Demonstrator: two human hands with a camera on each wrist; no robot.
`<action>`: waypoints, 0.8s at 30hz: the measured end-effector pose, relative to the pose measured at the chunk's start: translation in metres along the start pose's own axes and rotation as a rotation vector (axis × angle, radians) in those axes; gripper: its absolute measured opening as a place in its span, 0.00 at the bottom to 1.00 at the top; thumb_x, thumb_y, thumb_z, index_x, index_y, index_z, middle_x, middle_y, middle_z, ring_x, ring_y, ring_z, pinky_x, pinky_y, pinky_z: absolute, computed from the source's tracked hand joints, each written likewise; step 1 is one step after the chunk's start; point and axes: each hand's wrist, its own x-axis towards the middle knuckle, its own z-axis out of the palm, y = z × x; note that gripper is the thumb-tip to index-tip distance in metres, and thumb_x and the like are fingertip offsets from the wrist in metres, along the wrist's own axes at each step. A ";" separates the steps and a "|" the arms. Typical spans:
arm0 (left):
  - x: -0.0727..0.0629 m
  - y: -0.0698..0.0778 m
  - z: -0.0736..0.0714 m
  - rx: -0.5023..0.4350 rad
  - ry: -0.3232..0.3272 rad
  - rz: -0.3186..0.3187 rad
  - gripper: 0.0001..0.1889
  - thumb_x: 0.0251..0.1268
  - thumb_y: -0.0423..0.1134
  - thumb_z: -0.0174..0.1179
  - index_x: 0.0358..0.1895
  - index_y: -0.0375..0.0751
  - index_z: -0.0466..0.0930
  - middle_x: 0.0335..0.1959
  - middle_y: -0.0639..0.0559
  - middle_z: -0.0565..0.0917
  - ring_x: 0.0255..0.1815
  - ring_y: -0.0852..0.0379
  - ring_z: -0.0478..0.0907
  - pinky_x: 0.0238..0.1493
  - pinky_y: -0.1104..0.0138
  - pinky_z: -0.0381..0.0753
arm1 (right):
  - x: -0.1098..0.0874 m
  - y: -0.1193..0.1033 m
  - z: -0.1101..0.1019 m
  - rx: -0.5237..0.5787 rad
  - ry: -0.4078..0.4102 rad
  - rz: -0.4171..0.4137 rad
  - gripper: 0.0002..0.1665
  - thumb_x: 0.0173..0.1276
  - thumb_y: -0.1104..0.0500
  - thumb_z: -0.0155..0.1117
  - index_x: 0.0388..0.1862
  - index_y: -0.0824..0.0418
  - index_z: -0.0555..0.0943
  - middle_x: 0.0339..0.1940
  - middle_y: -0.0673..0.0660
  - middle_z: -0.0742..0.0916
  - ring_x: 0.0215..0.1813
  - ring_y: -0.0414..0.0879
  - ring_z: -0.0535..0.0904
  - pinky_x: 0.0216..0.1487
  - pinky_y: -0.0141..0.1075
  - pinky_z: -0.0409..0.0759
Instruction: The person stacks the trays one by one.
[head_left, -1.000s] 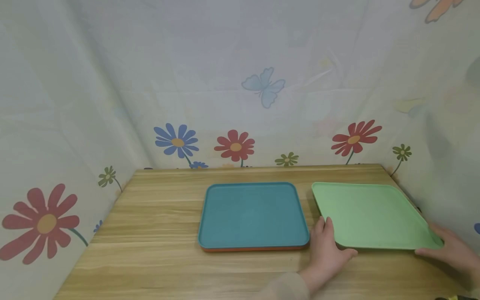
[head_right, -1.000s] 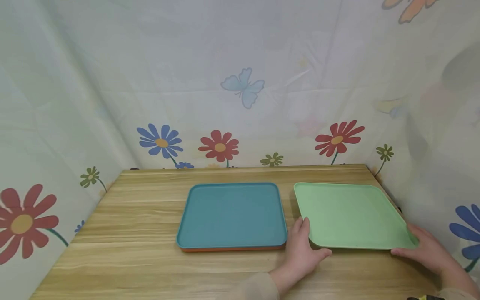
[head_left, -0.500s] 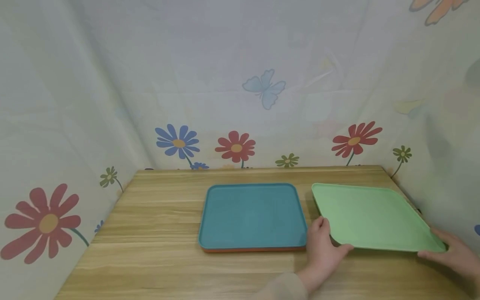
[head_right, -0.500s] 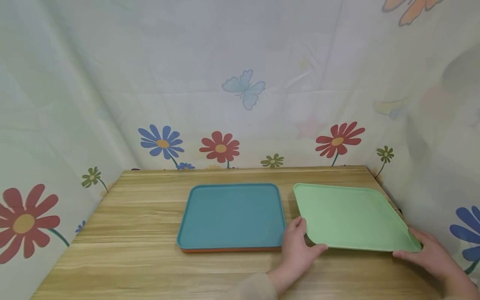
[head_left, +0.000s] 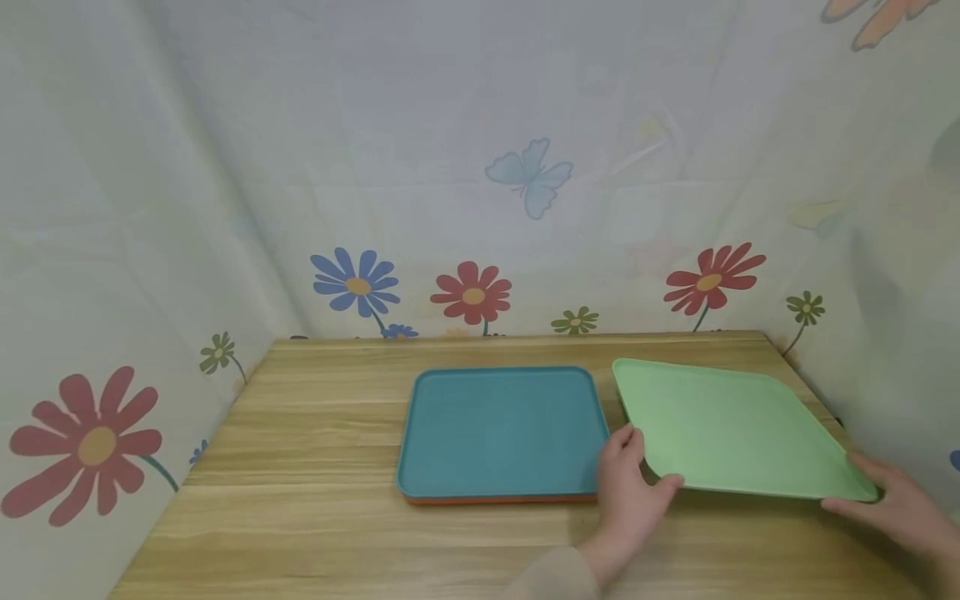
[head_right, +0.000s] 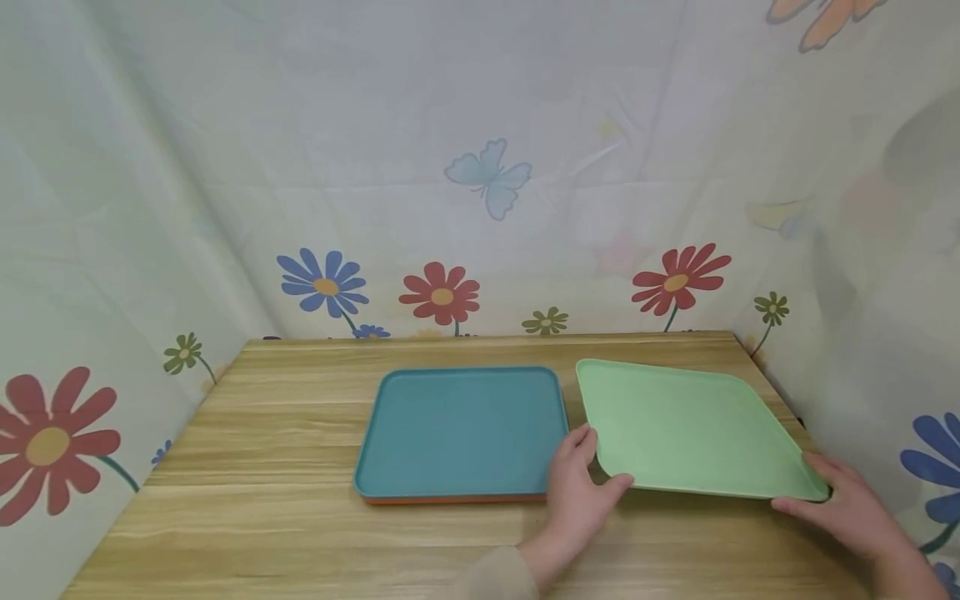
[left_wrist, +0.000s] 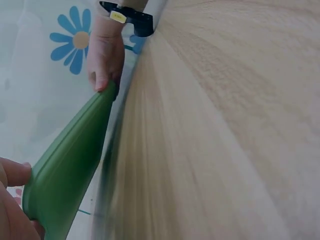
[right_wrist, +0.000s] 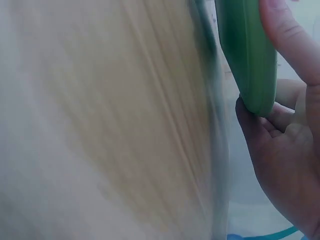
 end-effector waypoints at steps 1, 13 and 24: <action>0.000 0.000 -0.002 -0.005 0.000 0.006 0.38 0.54 0.40 0.76 0.68 0.33 0.72 0.69 0.49 0.69 0.71 0.50 0.63 0.69 0.61 0.66 | 0.000 -0.002 0.000 0.006 -0.003 0.007 0.59 0.68 0.46 0.67 0.67 0.91 0.45 0.62 0.93 0.53 0.62 0.88 0.47 0.60 0.76 0.48; -0.001 -0.007 -0.027 -0.072 0.038 0.068 0.38 0.55 0.37 0.74 0.68 0.29 0.69 0.70 0.46 0.68 0.71 0.47 0.62 0.69 0.57 0.65 | 0.003 -0.029 0.004 -0.017 0.041 -0.001 0.60 0.66 0.43 0.68 0.70 0.85 0.47 0.65 0.91 0.51 0.63 0.87 0.46 0.57 0.77 0.50; 0.002 -0.021 -0.055 -0.092 0.029 0.068 0.38 0.58 0.37 0.72 0.70 0.29 0.66 0.72 0.46 0.66 0.72 0.46 0.61 0.68 0.55 0.67 | 0.012 -0.058 0.011 0.018 0.127 -0.090 0.59 0.59 0.48 0.76 0.70 0.85 0.53 0.64 0.87 0.59 0.62 0.83 0.54 0.55 0.75 0.57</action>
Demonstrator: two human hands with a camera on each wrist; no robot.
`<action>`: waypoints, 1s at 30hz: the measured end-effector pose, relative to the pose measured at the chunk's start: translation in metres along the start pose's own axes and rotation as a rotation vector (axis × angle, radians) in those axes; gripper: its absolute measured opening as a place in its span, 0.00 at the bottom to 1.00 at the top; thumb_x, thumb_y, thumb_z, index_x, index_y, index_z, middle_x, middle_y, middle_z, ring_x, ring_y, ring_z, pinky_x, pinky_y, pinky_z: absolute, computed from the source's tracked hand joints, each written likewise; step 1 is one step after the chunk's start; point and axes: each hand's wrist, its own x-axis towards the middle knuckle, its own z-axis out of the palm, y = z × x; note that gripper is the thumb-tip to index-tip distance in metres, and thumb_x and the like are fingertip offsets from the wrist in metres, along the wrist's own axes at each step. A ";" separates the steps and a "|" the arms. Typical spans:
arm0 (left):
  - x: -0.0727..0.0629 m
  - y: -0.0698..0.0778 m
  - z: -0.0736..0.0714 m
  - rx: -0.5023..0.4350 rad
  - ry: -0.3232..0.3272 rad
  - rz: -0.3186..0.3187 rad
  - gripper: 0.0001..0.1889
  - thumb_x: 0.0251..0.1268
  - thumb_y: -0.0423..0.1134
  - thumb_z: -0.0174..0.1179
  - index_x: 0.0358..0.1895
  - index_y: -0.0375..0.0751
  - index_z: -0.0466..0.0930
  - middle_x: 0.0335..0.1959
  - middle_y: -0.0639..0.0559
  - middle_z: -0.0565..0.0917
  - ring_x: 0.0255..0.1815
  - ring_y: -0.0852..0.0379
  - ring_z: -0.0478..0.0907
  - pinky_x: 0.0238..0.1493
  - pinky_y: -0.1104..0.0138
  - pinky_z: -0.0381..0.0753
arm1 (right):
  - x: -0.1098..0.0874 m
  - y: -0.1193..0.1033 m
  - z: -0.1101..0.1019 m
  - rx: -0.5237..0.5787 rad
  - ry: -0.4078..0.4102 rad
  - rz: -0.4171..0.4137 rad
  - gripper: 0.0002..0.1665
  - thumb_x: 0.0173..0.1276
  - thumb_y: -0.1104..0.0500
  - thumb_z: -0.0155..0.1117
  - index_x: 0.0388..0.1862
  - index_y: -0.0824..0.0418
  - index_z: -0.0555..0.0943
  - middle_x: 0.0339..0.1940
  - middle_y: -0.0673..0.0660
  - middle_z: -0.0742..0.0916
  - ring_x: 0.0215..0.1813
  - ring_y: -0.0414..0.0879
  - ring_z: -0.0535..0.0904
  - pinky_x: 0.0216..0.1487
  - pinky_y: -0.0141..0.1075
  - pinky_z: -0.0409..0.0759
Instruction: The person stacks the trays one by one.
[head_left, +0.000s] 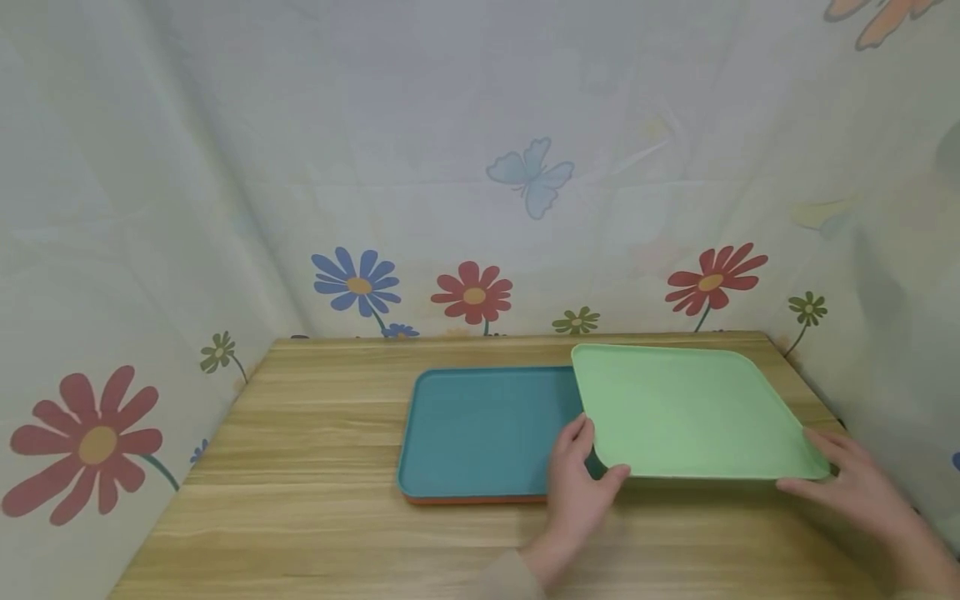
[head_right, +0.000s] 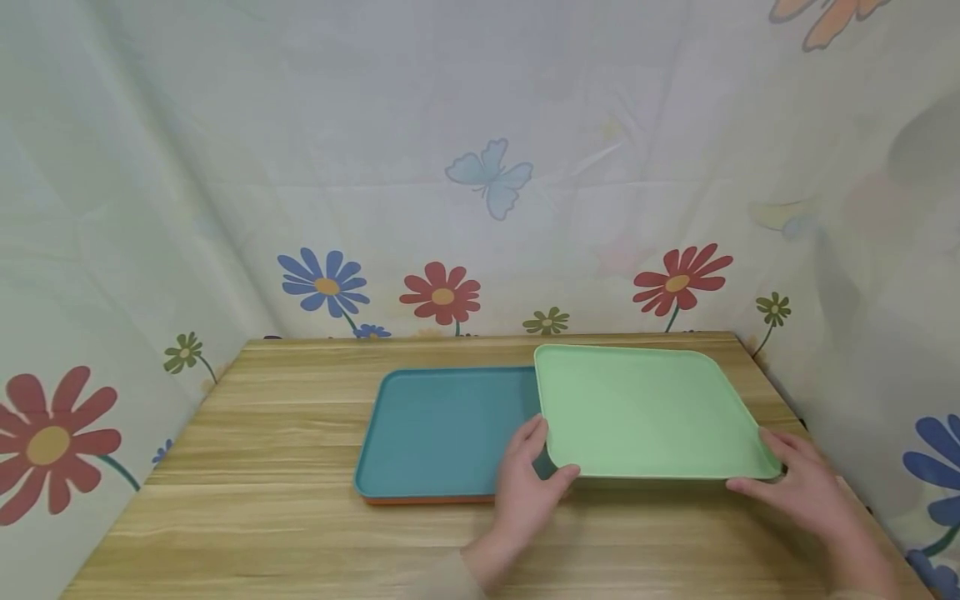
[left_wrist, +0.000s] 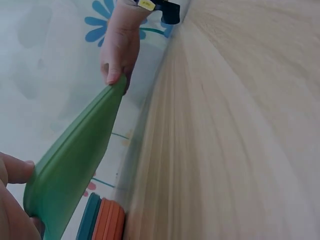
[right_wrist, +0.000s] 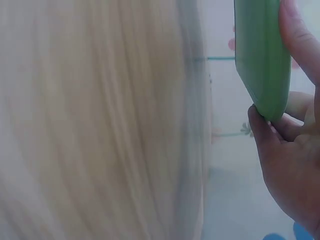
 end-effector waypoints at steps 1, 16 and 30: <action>0.000 -0.001 -0.003 -0.001 0.001 -0.001 0.38 0.58 0.37 0.72 0.70 0.29 0.66 0.72 0.46 0.66 0.72 0.46 0.61 0.68 0.55 0.67 | 0.000 -0.002 0.002 -0.008 0.015 -0.011 0.59 0.59 0.48 0.76 0.70 0.85 0.55 0.64 0.85 0.60 0.61 0.82 0.56 0.55 0.75 0.58; 0.002 -0.022 -0.033 0.029 0.025 0.025 0.37 0.57 0.36 0.73 0.68 0.24 0.67 0.70 0.40 0.68 0.71 0.41 0.64 0.67 0.50 0.67 | 0.003 -0.028 0.019 0.013 0.071 -0.056 0.59 0.54 0.49 0.80 0.68 0.84 0.59 0.64 0.82 0.64 0.61 0.80 0.60 0.54 0.74 0.61; 0.004 -0.037 -0.073 0.070 -0.006 -0.007 0.37 0.58 0.38 0.72 0.68 0.24 0.67 0.70 0.40 0.68 0.71 0.40 0.64 0.67 0.50 0.67 | 0.007 -0.056 0.032 0.031 0.069 -0.108 0.55 0.52 0.51 0.82 0.66 0.82 0.65 0.62 0.80 0.68 0.59 0.77 0.64 0.52 0.72 0.65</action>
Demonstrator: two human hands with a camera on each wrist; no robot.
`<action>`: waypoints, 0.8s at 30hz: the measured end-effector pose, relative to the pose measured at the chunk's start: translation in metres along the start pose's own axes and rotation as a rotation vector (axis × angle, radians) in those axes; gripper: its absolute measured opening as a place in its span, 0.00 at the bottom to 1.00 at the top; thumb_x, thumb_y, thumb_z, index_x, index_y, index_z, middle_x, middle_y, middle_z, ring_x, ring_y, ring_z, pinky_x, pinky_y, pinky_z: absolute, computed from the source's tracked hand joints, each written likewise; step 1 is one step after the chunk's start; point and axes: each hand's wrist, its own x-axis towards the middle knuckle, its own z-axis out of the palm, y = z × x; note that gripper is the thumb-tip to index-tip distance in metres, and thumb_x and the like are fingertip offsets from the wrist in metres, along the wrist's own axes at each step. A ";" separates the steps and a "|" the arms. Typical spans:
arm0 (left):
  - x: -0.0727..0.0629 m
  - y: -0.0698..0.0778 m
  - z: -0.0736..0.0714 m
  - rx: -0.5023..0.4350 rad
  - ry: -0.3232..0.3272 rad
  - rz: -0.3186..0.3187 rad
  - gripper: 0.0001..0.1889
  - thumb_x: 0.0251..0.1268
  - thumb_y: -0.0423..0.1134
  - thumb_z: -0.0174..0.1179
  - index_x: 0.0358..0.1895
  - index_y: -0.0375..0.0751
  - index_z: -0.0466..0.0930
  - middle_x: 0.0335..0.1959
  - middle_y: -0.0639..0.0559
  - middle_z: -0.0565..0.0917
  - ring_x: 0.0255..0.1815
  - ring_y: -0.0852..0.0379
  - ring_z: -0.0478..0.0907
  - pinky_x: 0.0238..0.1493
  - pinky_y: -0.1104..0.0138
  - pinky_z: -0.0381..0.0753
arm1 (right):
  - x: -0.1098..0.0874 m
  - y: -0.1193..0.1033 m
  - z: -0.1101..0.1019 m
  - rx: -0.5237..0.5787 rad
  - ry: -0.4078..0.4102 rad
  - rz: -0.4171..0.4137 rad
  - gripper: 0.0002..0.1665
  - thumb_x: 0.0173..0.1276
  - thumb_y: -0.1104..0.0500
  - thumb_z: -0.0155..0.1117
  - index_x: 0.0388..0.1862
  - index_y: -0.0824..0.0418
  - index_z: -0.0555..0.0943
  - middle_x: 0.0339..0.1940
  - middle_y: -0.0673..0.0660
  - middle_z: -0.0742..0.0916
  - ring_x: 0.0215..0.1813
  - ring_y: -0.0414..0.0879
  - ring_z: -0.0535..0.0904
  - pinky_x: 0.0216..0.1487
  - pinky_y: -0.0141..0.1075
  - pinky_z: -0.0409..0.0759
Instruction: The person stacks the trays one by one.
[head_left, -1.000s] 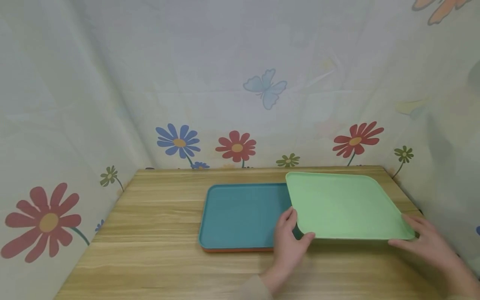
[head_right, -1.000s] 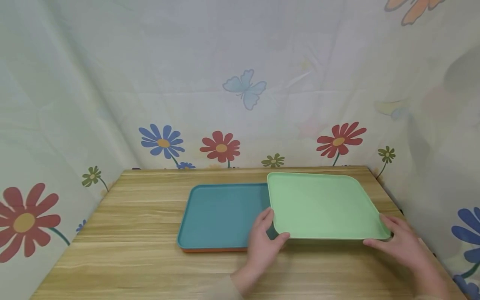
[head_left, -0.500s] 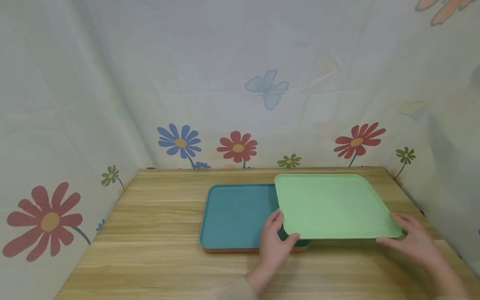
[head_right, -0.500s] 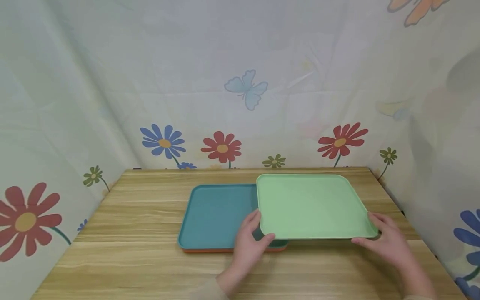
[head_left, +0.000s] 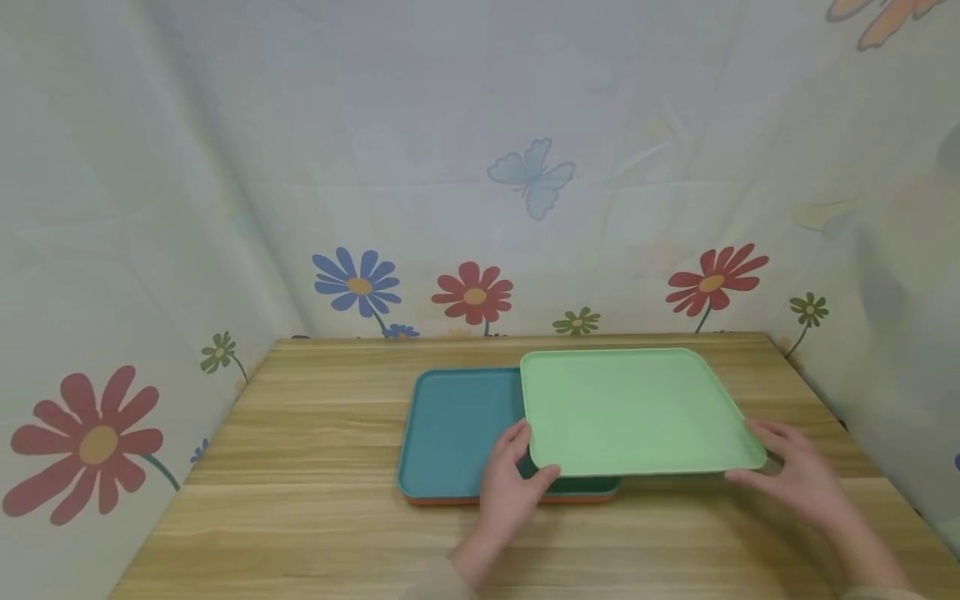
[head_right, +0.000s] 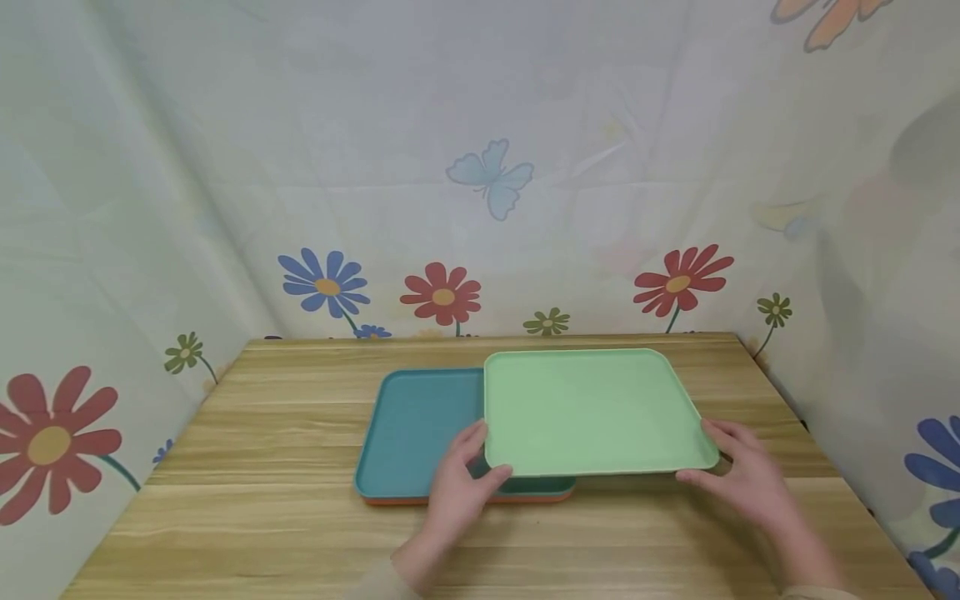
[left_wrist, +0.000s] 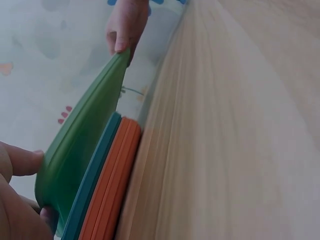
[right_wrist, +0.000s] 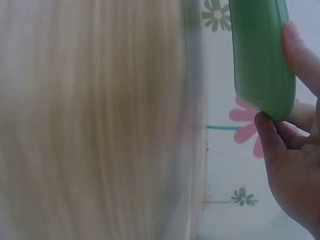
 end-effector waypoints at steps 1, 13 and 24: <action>0.001 -0.001 -0.004 -0.013 -0.006 -0.005 0.37 0.58 0.38 0.71 0.68 0.24 0.67 0.71 0.39 0.68 0.70 0.40 0.64 0.67 0.49 0.67 | 0.001 -0.002 0.002 0.003 0.002 -0.010 0.54 0.51 0.51 0.82 0.66 0.82 0.66 0.61 0.80 0.69 0.59 0.77 0.65 0.52 0.71 0.66; 0.007 -0.010 -0.048 -0.075 -0.041 -0.032 0.38 0.61 0.37 0.70 0.71 0.26 0.63 0.72 0.38 0.64 0.69 0.41 0.66 0.67 0.50 0.66 | 0.009 -0.025 0.025 0.014 0.054 -0.129 0.49 0.47 0.54 0.84 0.62 0.80 0.73 0.56 0.75 0.76 0.55 0.71 0.72 0.50 0.67 0.72; 0.013 -0.016 -0.086 -0.098 -0.041 -0.007 0.36 0.61 0.33 0.69 0.70 0.25 0.64 0.72 0.35 0.64 0.70 0.38 0.64 0.69 0.52 0.65 | 0.013 -0.050 0.037 0.045 0.088 -0.224 0.45 0.48 0.58 0.83 0.61 0.78 0.75 0.53 0.69 0.79 0.52 0.67 0.78 0.49 0.61 0.78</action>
